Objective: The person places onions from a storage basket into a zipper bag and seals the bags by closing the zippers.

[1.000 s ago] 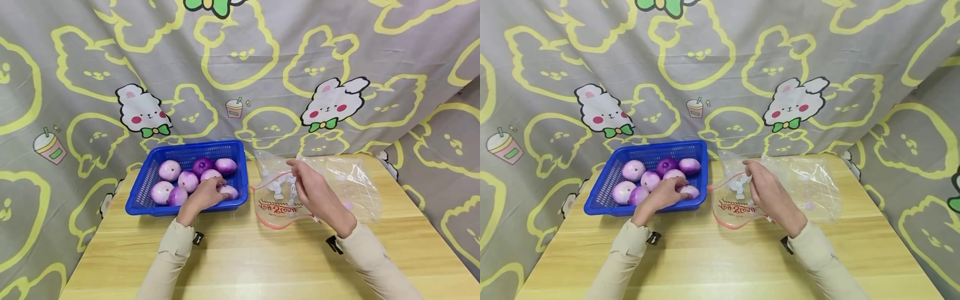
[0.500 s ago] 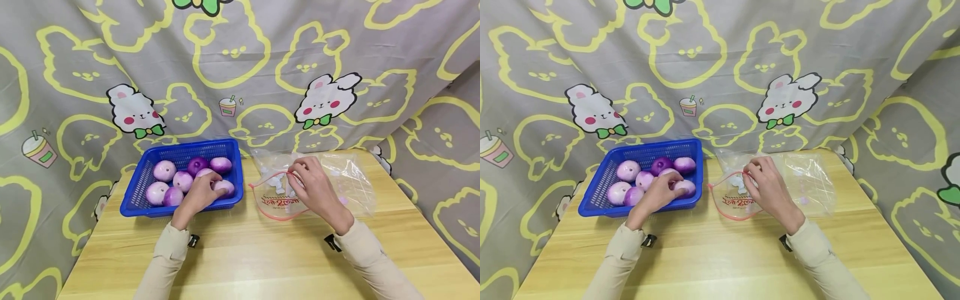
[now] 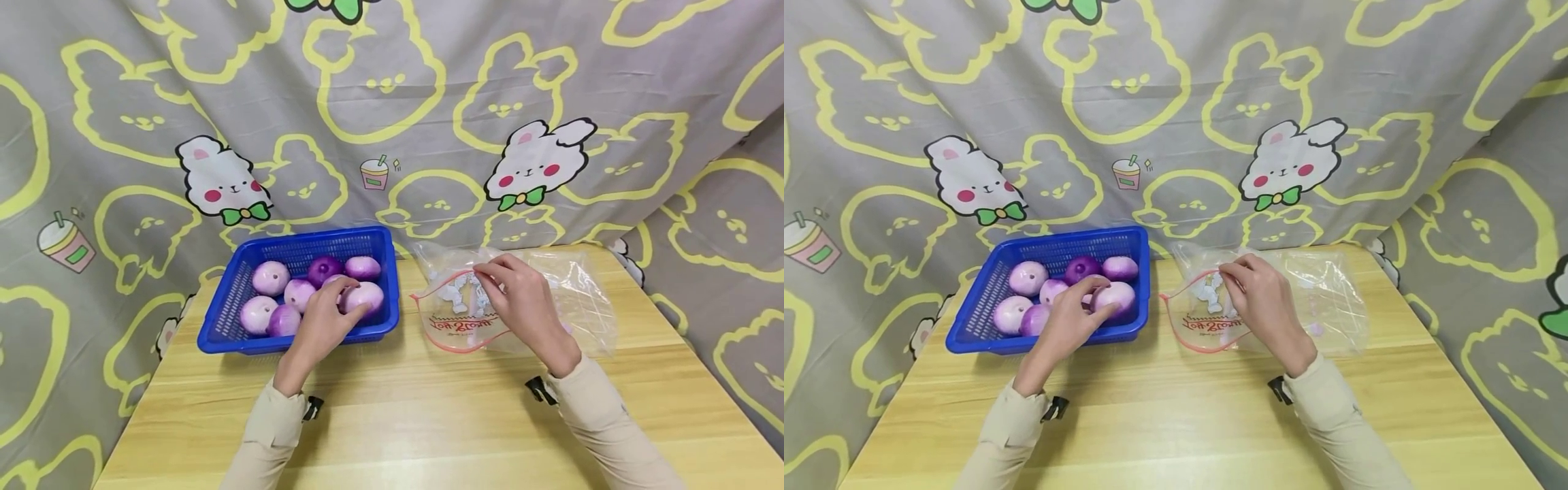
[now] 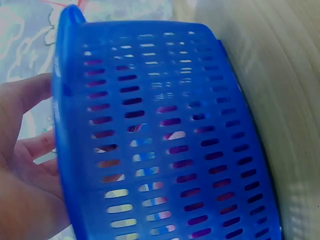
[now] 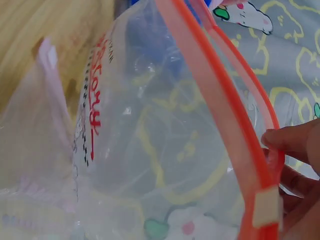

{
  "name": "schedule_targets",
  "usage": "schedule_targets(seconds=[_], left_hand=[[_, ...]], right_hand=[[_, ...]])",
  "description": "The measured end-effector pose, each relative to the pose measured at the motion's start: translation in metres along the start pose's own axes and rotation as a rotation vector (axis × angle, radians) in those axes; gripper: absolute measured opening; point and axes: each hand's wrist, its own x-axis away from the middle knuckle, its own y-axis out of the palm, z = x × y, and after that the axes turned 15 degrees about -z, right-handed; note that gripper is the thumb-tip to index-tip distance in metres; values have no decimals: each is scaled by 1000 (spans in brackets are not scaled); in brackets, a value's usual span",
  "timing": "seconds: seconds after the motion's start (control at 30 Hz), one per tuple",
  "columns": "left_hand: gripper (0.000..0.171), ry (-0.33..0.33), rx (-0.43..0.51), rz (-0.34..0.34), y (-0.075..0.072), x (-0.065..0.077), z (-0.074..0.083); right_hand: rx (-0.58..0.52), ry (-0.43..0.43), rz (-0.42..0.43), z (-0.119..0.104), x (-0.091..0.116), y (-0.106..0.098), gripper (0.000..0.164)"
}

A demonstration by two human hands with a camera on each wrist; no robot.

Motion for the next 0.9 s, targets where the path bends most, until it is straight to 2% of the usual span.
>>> schedule_targets(seconds=[0.2, 0.37, 0.5, 0.63, 0.9], left_hand=[[40, 75, -10, 48, -2, 9, 16], [43, 114, -21, 57, -3, 13, 33], [45, 146, -26, 48, -2, 16, 48], [47, 202, -22, 46, 1, 19, 61], [47, 299, -31, 6, 13, 22, 87]], right_hand=[[-35, 48, 6, -2, -2, -5, 16], [-64, 36, 6, -8, -2, -9, 23], [-102, 29, 23, -10, 0, -10, 23], [-124, 41, 31, -10, 0, -11, 17], [-163, 30, 62, -12, -2, -11, 15]])
